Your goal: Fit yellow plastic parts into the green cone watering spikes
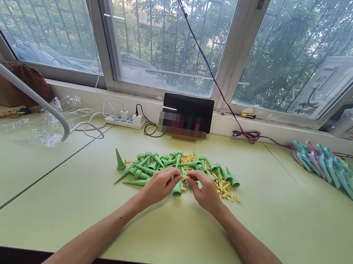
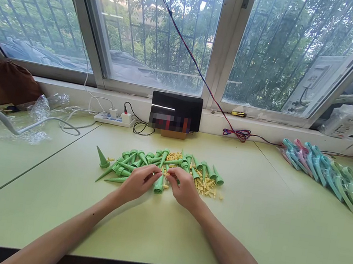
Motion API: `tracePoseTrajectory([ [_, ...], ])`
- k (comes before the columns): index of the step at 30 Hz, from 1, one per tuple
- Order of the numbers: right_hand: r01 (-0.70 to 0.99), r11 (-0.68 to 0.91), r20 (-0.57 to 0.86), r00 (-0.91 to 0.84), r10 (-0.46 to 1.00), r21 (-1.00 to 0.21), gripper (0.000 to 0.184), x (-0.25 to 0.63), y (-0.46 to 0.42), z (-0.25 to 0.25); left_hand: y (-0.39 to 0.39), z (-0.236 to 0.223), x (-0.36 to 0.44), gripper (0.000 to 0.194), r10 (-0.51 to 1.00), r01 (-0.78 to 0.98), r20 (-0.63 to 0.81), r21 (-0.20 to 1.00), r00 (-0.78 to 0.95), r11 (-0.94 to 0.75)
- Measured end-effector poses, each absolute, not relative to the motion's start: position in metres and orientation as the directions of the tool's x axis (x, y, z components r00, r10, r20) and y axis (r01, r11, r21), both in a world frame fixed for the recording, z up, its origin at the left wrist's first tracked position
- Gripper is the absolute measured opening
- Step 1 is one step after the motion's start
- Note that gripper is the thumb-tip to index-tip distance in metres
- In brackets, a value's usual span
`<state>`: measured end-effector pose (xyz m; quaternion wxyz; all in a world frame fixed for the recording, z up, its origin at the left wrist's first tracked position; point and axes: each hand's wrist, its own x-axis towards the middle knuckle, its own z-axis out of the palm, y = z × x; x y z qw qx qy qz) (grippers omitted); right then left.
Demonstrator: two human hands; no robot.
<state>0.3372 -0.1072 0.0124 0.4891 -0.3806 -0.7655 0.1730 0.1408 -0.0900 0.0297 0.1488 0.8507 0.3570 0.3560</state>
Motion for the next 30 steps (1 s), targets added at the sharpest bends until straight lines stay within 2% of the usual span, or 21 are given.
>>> tracePoseTrajectory([
  [5,0.435,0.633,0.622,-0.190,0.760,-0.640,0.012,0.3376,-0.1054,0.0108,-0.0906,0.0292,0.1412,0.019,0.712,0.509,0.486,0.498,0.507,-0.702],
  [15,0.439,0.628,0.631,-0.163,0.759,-0.642,0.011,0.3380,-0.1053,0.0106,-0.0904,0.0266,0.1400,0.016,0.714,0.556,0.349,0.456,0.607,-0.695],
  [30,0.460,0.613,0.619,-0.161,0.769,-0.642,0.011,0.3375,-0.1062,0.0121,-0.0907,0.0300,0.1402,0.023,0.706,0.598,0.275,0.385,0.653,-0.703],
])
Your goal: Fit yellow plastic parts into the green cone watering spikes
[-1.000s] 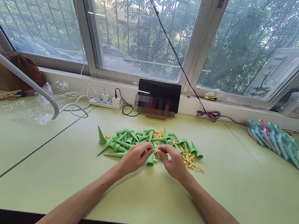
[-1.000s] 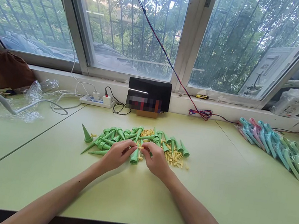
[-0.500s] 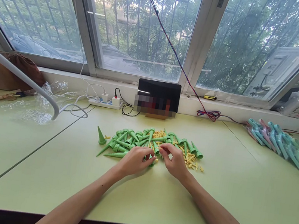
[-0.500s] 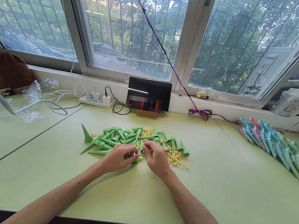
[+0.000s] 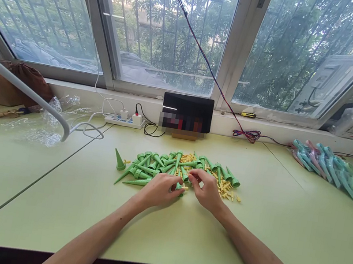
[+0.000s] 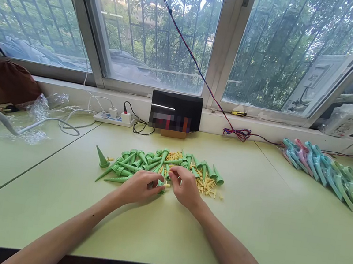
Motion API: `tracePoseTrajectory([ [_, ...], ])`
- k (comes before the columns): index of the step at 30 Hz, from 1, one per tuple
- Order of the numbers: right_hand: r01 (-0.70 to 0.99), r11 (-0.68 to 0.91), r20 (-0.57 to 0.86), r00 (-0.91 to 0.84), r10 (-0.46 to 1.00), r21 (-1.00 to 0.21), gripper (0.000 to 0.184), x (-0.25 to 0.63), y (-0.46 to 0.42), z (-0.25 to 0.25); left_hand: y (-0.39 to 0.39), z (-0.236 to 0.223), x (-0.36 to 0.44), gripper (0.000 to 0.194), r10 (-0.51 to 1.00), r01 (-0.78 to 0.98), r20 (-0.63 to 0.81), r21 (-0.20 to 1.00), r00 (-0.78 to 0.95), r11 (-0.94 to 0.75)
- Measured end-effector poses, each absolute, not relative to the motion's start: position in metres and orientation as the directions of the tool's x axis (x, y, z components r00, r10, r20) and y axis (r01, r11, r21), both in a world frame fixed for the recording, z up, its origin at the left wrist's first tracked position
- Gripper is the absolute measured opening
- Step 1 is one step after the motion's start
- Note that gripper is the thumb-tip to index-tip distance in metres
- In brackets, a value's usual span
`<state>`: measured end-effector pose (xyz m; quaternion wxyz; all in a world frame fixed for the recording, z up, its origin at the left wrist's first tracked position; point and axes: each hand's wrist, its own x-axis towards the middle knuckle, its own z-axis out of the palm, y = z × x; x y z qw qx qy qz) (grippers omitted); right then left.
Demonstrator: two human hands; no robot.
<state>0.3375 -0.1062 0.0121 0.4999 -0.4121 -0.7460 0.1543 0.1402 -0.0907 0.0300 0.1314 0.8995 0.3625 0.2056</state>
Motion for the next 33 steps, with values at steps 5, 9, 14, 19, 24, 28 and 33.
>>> tracePoseTrajectory([
  [5,0.464,0.612,0.618,-0.160,0.770,-0.641,0.011,0.3374,-0.1066,0.0125,-0.0915,0.0301,0.1401,0.023,0.711,0.622,0.265,0.352,0.651,-0.700],
  [9,0.463,0.611,0.617,-0.163,0.770,-0.642,0.012,0.3373,-0.1070,0.0127,-0.0926,0.0315,0.1406,0.022,0.715,0.638,0.245,0.327,0.655,-0.697],
  [14,0.465,0.611,0.614,-0.168,0.771,-0.640,0.013,0.3374,-0.1072,0.0126,-0.0945,0.0346,0.1414,0.022,0.713,0.645,0.211,0.314,0.668,-0.697],
  [19,0.465,0.606,0.609,-0.166,0.776,-0.645,0.014,0.3373,-0.1072,0.0125,-0.0969,0.0365,0.1422,0.024,0.705,0.642,0.216,0.300,0.675,-0.706],
  [24,0.462,0.604,0.606,-0.165,0.778,-0.650,0.014,0.3374,-0.1076,0.0121,-0.0985,0.0376,0.1429,0.028,0.720,0.651,0.209,0.315,0.662,-0.690],
  [28,0.459,0.601,0.601,-0.166,0.782,-0.654,0.015,0.3371,-0.1083,0.0124,-0.0983,0.0382,0.1425,0.032,0.721,0.646,0.202,0.333,0.662,-0.687],
  [33,0.455,0.600,0.601,-0.163,0.783,-0.658,0.015,0.3364,-0.1081,0.0122,-0.0984,0.0392,0.1419,0.034,0.715,0.634,0.199,0.345,0.671,-0.691],
])
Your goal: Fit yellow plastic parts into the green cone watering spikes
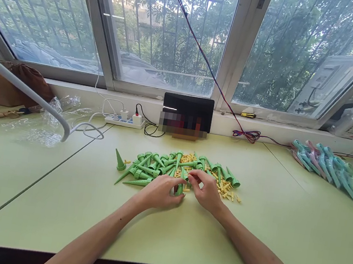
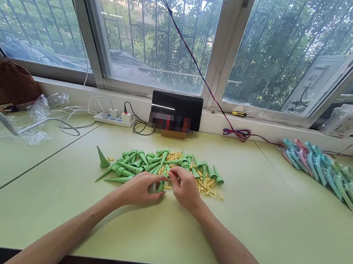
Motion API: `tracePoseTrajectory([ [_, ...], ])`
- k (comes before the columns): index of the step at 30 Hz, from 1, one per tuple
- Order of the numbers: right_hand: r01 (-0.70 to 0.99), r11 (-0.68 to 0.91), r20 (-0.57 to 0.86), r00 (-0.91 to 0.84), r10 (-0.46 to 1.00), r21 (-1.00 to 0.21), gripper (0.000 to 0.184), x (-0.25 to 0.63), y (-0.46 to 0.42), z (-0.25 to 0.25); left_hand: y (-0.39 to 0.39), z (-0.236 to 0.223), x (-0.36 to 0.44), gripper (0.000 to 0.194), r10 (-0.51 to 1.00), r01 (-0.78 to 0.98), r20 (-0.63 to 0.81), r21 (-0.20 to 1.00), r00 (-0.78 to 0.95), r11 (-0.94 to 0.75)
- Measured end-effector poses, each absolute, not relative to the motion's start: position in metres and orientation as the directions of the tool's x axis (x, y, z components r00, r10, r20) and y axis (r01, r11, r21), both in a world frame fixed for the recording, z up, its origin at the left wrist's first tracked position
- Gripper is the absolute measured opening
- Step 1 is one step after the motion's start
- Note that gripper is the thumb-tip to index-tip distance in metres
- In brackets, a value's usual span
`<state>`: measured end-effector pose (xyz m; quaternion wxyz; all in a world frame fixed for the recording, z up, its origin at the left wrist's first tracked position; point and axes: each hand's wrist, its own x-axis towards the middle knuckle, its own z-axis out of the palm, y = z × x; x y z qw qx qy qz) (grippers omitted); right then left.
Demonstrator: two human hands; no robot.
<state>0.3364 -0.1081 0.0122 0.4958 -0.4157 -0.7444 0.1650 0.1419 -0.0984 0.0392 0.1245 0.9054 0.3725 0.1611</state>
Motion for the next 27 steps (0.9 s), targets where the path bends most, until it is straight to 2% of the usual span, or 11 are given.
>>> tracePoseTrajectory([
  [10,0.455,0.594,0.593,-0.164,0.788,-0.663,0.014,0.3369,-0.1075,0.0107,-0.1009,0.0414,0.1427,0.030,0.709,0.610,0.208,0.385,0.674,-0.693],
  [20,0.455,0.589,0.595,-0.148,0.790,-0.668,0.014,0.3365,-0.1076,0.0107,-0.1037,0.0412,0.1438,0.039,0.709,0.614,0.209,0.376,0.673,-0.694],
  [27,0.448,0.593,0.602,-0.141,0.786,-0.669,0.015,0.3361,-0.1083,0.0129,-0.1004,0.0371,0.1434,0.039,0.707,0.586,0.285,0.409,0.647,-0.700],
])
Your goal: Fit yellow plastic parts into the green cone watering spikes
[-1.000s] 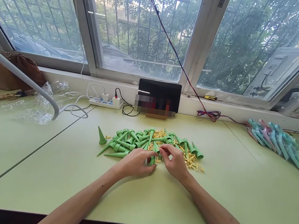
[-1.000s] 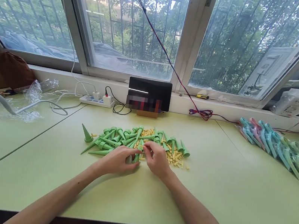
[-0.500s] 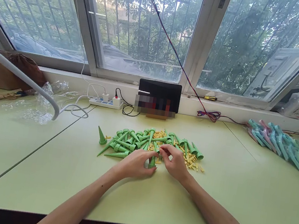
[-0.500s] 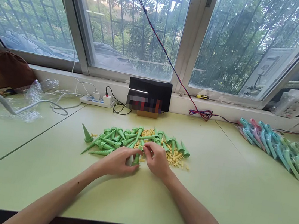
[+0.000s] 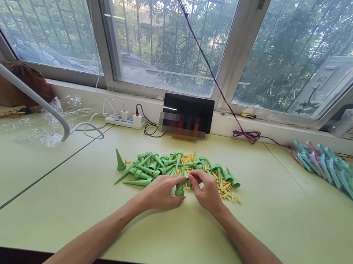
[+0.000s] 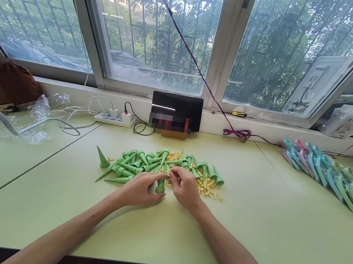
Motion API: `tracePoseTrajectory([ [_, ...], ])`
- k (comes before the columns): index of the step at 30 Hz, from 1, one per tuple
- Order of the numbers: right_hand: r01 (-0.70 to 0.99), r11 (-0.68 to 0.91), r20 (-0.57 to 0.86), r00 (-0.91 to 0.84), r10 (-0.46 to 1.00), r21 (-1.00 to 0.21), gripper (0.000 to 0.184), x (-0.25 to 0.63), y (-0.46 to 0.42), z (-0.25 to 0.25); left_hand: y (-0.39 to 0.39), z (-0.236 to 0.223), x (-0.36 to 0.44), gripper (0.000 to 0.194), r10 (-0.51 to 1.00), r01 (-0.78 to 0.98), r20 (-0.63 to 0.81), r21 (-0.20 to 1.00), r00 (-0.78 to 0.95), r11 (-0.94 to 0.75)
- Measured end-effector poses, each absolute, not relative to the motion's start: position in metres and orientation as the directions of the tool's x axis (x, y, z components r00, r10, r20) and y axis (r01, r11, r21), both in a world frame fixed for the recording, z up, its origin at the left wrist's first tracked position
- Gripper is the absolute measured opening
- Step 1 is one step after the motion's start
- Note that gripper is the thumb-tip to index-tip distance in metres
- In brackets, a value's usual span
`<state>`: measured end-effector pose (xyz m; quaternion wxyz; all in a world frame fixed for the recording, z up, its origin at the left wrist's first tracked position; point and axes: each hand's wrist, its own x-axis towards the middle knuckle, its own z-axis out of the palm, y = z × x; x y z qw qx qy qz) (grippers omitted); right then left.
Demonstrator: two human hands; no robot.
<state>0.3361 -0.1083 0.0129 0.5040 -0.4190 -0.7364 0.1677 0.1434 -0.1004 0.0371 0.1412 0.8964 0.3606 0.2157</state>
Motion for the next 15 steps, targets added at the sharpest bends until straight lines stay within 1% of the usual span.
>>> tracePoseTrajectory([
  [5,0.449,0.590,0.610,-0.118,0.784,-0.671,0.015,0.3360,-0.1099,0.0163,-0.0970,0.0346,0.1416,0.041,0.733,0.574,0.327,0.465,0.596,-0.674],
  [11,0.466,0.579,0.622,-0.076,0.780,-0.669,0.012,0.3359,-0.1121,0.0206,-0.0928,0.0328,0.1420,0.039,0.807,0.569,0.366,0.575,0.464,-0.588],
  [15,0.472,0.578,0.624,-0.072,0.778,-0.666,0.010,0.3360,-0.1120,0.0213,-0.0918,0.0338,0.1421,0.037,0.816,0.567,0.381,0.589,0.433,-0.576],
])
